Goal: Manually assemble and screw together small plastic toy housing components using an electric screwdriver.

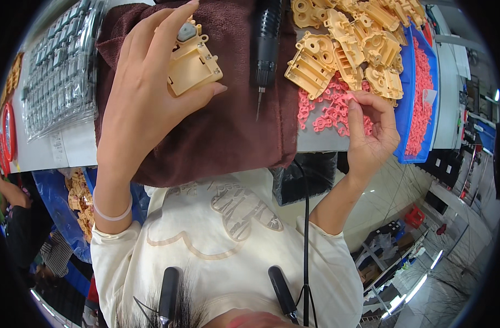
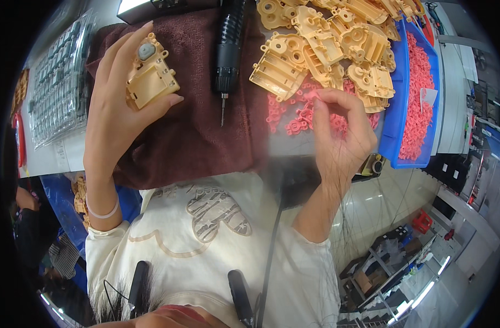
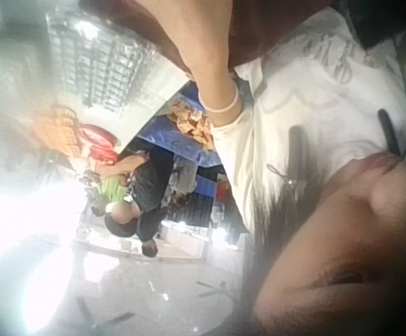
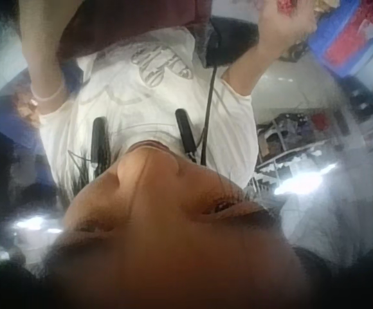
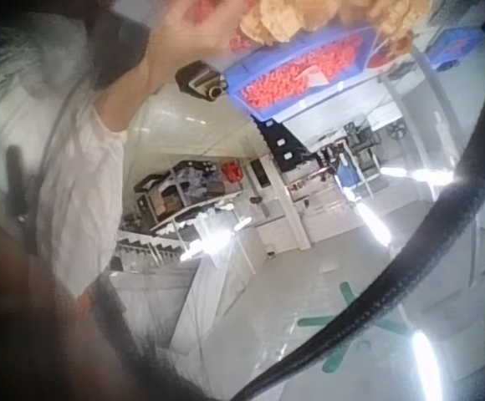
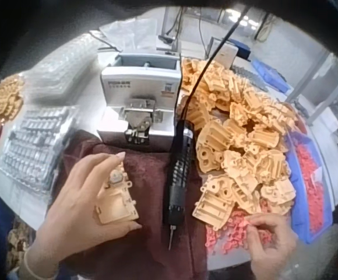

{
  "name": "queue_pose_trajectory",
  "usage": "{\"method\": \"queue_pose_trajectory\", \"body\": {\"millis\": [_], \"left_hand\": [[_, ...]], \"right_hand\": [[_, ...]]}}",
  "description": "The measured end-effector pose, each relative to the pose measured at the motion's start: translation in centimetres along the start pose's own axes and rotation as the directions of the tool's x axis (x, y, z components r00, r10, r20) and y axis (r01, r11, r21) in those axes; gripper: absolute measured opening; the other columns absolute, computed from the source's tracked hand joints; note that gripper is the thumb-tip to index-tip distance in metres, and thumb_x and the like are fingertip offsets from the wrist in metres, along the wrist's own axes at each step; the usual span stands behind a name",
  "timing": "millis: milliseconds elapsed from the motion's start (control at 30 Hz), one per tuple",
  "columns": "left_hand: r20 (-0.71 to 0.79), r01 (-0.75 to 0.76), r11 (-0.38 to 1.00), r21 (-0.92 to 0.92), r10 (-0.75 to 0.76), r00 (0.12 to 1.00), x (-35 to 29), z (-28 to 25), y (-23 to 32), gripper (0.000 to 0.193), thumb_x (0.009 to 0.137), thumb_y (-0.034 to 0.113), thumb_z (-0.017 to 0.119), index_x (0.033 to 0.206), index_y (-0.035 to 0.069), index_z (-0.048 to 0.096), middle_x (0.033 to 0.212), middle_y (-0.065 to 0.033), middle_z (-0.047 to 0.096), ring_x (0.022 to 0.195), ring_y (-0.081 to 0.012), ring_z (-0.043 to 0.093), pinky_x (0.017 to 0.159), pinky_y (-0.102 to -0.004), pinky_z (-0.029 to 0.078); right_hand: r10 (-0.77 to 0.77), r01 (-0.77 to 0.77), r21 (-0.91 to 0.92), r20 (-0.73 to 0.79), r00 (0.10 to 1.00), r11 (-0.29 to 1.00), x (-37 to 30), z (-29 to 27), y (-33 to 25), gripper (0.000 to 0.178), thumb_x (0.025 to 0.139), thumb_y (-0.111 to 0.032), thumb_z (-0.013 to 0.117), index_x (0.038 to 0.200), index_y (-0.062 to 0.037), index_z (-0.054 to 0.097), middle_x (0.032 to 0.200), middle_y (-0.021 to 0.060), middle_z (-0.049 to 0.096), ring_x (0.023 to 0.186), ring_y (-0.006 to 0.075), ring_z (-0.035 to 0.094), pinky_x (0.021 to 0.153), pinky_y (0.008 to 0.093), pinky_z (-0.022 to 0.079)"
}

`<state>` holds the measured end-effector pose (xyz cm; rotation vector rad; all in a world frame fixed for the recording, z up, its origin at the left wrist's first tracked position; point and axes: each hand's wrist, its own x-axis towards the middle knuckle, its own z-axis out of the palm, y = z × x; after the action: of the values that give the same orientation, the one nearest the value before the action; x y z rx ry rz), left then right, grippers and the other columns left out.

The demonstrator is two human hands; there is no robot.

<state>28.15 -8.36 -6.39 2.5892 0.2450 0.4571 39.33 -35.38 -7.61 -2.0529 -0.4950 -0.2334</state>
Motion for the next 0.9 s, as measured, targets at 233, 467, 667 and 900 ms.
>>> {"method": "queue_pose_trajectory", "body": {"millis": [233,467,667,900], "left_hand": [[0.112,-0.182,0.924,-0.335,0.231,0.967,2.4,0.2,-3.3,0.09,0.06,0.012,0.086,0.141,0.012,0.047,0.142,-0.0103,0.046,0.128,-0.0302,0.047,0.107,-0.0394,0.04],[0.354,-0.027,0.959,-0.282,0.13,0.926,3.8,-1.8,-2.8,0.095,0.068,0.036,0.087,0.143,0.006,0.036,0.143,-0.0158,0.032,0.132,-0.038,0.038,0.109,-0.042,0.037],[0.2,-0.242,0.959,-0.146,0.268,0.943,3.1,-1.5,-3.9,0.096,0.067,0.034,0.087,0.142,0.004,0.035,0.138,-0.0208,0.034,0.13,-0.038,0.04,0.106,-0.0412,0.041],[0.251,-0.117,0.895,-0.43,0.243,0.937,3.7,-1.8,-5.0,0.096,0.069,0.029,0.085,0.144,0.003,0.031,0.137,-0.0217,0.034,0.126,-0.0388,0.044,0.104,-0.0418,0.043]], "right_hand": [[-0.081,0.082,-0.002,0.122,0.989,0.997,0.9,1.0,-1.5,0.014,0.081,0.005,0.069,0.093,0.0002,0.066,0.087,0.0064,0.071,0.072,0.0109,0.064,0.069,0.0241,0.051],[-0.341,0.318,0.124,0.281,0.897,0.94,4.7,5.7,-4.7,0.01,0.081,0.001,0.068,0.091,-0.0016,0.069,0.082,0.0066,0.07,0.066,0.0128,0.065,0.064,0.0242,0.051],[-0.831,0.777,0.444,-0.116,0.544,0.447,8.1,15.5,-4.9,0.012,0.078,0.008,0.065,0.085,-0.0021,0.067,0.084,0.0146,0.065,0.073,0.029,0.064,0.066,0.0356,0.051],[-0.785,0.813,0.01,0.265,0.56,0.583,5.9,13.8,-4.7,0.035,0.07,-0.001,0.069,0.104,-0.0065,0.068,0.094,0.006,0.063,0.079,0.0253,0.059,0.07,0.0359,0.05]]}}
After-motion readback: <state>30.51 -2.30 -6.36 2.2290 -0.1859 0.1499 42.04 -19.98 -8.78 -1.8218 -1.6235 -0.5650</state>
